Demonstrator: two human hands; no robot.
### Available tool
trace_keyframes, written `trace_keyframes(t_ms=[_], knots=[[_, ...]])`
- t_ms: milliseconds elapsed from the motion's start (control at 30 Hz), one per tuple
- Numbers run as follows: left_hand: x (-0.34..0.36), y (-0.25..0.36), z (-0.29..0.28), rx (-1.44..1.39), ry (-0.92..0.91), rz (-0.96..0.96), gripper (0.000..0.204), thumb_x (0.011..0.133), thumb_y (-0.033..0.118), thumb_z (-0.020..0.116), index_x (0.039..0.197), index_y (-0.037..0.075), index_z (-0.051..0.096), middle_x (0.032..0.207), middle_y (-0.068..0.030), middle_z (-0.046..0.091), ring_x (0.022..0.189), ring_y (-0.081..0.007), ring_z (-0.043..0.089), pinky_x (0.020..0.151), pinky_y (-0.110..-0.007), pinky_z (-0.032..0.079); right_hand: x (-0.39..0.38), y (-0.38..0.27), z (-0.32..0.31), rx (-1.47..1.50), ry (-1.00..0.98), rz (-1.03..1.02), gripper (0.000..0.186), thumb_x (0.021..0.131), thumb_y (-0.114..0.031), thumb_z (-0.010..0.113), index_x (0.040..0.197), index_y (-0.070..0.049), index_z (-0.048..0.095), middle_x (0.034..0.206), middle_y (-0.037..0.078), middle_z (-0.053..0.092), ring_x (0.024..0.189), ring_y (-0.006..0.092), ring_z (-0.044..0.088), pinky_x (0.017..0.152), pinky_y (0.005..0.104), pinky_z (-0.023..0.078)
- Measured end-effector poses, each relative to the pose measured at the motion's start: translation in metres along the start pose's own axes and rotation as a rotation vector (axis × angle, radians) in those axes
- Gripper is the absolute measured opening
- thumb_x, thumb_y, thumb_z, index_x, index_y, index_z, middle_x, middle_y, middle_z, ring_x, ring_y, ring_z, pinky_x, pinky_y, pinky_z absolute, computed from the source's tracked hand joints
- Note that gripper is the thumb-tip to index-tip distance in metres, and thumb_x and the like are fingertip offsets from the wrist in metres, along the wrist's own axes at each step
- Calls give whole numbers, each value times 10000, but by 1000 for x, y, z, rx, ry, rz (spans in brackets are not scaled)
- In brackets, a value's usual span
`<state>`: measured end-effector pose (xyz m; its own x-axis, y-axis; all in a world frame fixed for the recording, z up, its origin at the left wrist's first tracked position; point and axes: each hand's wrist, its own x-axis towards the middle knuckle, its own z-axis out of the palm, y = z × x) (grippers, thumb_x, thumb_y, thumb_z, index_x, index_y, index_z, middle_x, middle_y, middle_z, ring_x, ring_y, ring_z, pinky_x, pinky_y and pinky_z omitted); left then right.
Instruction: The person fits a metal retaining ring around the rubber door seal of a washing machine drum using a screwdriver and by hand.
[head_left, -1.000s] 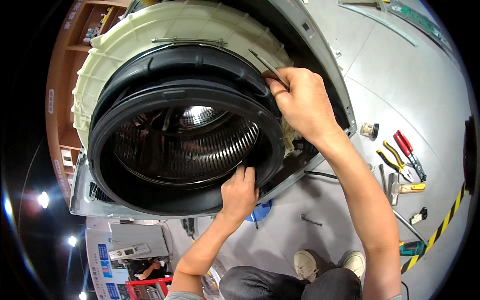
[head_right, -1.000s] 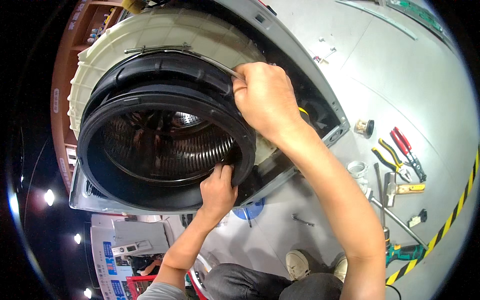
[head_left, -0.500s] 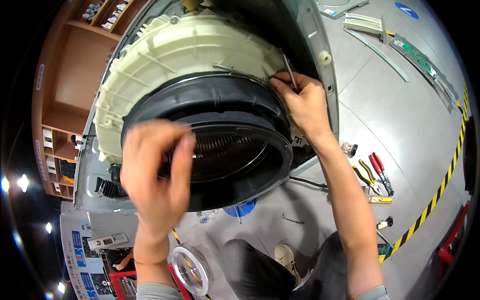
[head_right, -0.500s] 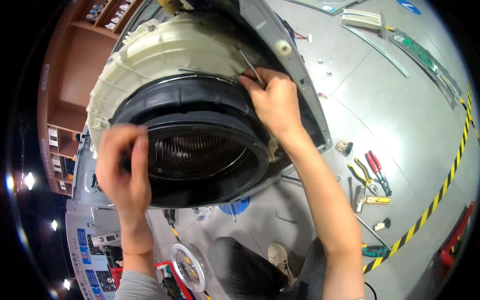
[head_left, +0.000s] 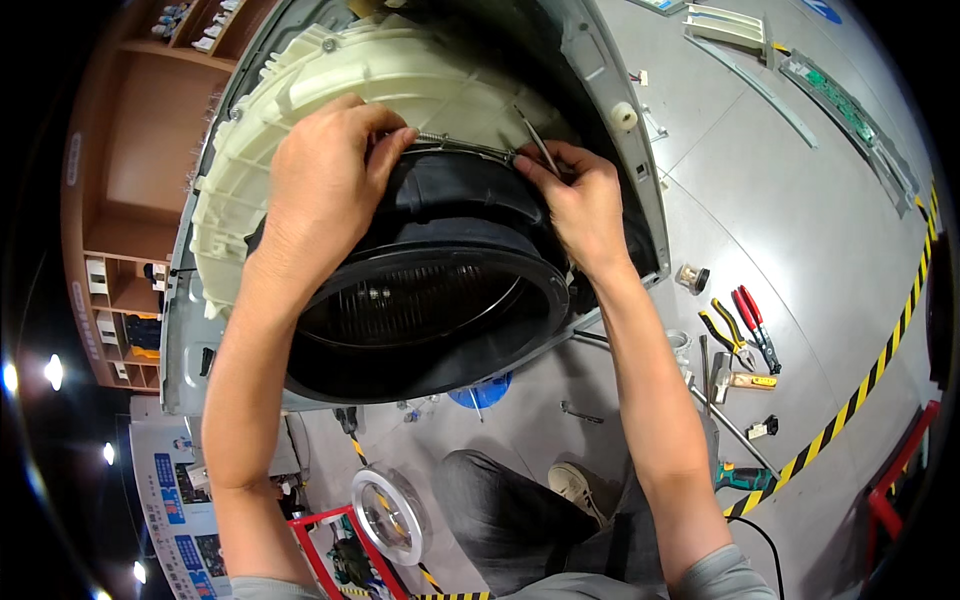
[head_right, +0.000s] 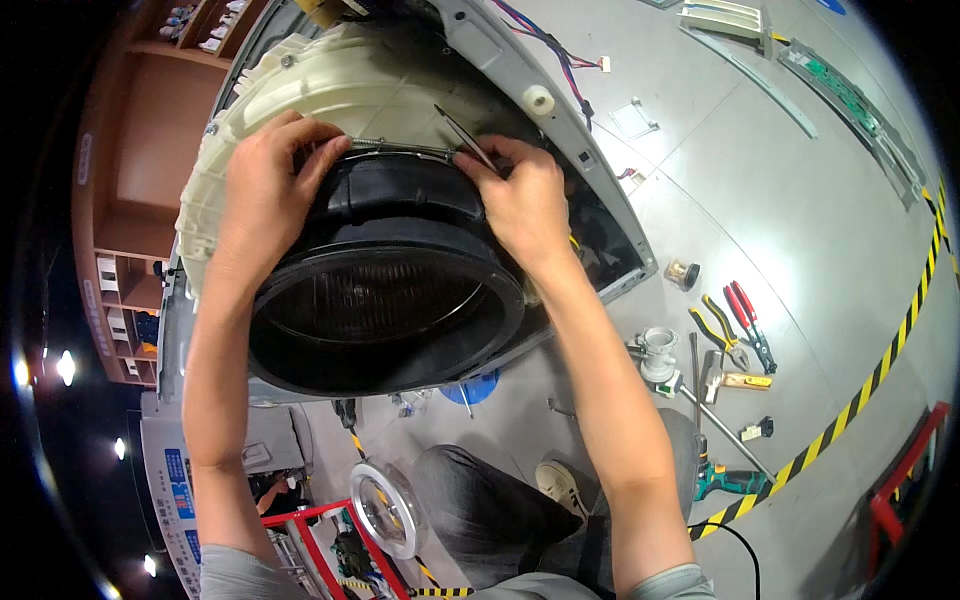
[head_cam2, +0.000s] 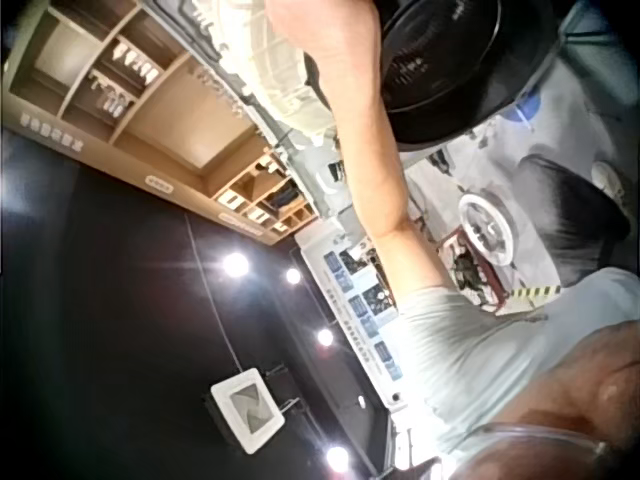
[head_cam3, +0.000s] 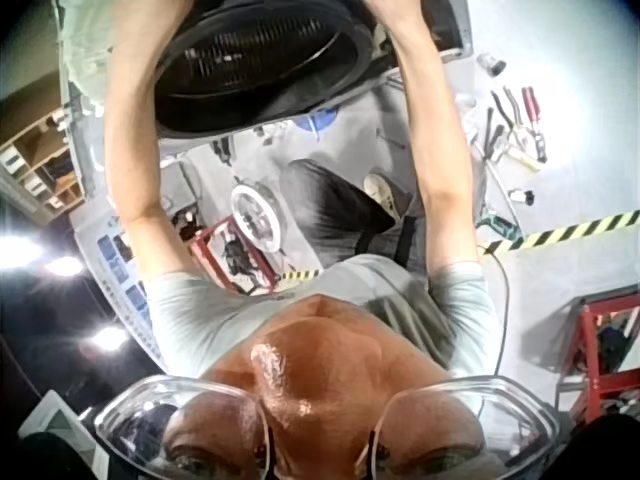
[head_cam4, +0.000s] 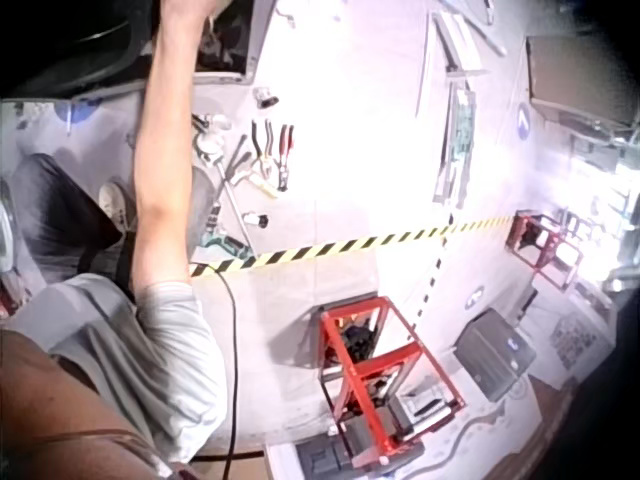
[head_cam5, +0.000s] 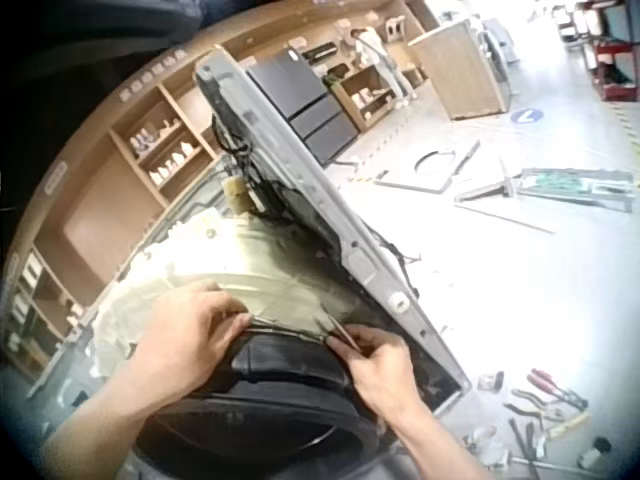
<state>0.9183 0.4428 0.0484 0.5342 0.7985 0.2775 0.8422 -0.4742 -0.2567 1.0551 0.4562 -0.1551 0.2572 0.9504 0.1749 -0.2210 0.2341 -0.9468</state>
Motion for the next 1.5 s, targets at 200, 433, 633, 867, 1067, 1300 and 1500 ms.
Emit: trace_keyframes(t_ms=[200, 433, 633, 867, 1067, 1300, 1500], knots=[[7, -3, 8, -61, -2, 6, 134, 879, 89, 744, 936, -26, 706, 839, -124, 659, 733, -240, 637, 711, -334, 500, 4, 14, 5, 223, -6, 46, 259, 859, -182, 769, 997, 35, 735, 841, 161, 731, 756, 181, 658, 769, 322, 511], [2, -8, 14, -210, 17, -43, 107, 861, 50, 738, 917, -28, 689, 807, -120, 643, 713, -240, 631, 684, -334, 494, 6, 11, 12, 193, 28, 38, 241, 855, -152, 768, 990, 44, 738, 855, 163, 742, 762, 162, 658, 776, 311, 517], [3, -9, 19, -236, 45, -36, 109, 856, 35, 740, 930, -26, 690, 806, -108, 649, 693, -209, 623, 681, -316, 502, 7, 9, 11, 216, 39, 65, 228, 856, -141, 763, 981, 49, 742, 864, 172, 750, 777, 186, 685, 783, 310, 522], [-1, -6, 19, -265, 50, -98, 117, 860, 44, 742, 948, -21, 701, 832, -103, 676, 699, -181, 637, 672, -291, 498, 3, 6, 12, 189, 33, -106, 189, 869, -104, 742, 987, 44, 741, 897, 173, 757, 800, 199, 711, 790, 298, 529], [-4, 5, 15, -114, 106, -58, 123, 865, 94, 756, 912, -14, 722, 816, -115, 658, 682, -225, 638, 654, -312, 496, 3, 6, 13, 191, 78, -75, 168, 868, -98, 734, 980, 26, 747, 902, 161, 759, 808, 206, 723, 793, 313, 534], [-5, 2, 16, -96, 92, -53, 131, 850, 86, 772, 915, -14, 718, 813, -122, 644, 689, -250, 636, 663, -329, 501, -3, -7, 3, 62, 28, -61, 164, 886, -84, 737, 999, 32, 760, 896, 86, 767, 819, 100, 664, 803, 244, 507], [-4, -3, 18, -235, 72, -112, 128, 858, 78, 765, 920, -22, 714, 818, -121, 649, 712, -225, 650, 678, -317, 506, 1, 3, 9, 206, 32, -21, 169, 876, -138, 733, 960, 6, 757, 864, 162, 750, 757, 192, 698, 761, 304, 524]])
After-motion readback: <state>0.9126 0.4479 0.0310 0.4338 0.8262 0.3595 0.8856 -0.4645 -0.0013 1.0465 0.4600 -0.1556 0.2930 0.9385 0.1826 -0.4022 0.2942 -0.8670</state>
